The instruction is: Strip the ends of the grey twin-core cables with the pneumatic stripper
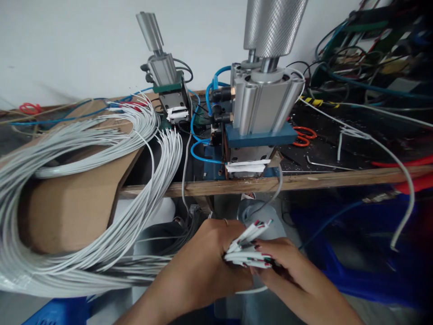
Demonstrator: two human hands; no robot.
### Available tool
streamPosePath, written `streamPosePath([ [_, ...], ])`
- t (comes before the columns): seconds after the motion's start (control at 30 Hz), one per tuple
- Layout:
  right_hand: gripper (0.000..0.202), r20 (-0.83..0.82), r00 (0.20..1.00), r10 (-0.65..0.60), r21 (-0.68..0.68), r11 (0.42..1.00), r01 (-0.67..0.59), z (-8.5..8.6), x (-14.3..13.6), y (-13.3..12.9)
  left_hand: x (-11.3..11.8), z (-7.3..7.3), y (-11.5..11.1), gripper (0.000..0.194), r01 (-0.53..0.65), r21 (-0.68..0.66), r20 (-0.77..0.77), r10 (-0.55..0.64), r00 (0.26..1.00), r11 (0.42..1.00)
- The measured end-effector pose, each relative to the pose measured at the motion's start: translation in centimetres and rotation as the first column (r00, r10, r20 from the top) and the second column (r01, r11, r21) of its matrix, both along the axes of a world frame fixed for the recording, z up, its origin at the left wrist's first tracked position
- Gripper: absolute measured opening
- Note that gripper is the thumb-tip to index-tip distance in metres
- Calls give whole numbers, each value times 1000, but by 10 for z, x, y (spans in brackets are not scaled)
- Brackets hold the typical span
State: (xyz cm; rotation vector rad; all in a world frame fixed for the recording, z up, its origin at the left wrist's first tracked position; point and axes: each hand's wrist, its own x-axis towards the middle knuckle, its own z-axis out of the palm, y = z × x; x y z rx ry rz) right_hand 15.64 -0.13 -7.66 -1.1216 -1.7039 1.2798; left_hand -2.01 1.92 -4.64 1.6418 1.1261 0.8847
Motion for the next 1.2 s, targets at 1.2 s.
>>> streamPosePath([
  [1.2,40,-616,603,-506,-542,828,141,-35,-80,-23,9,-31,-27,23,-210,-367,394,356,848,906],
])
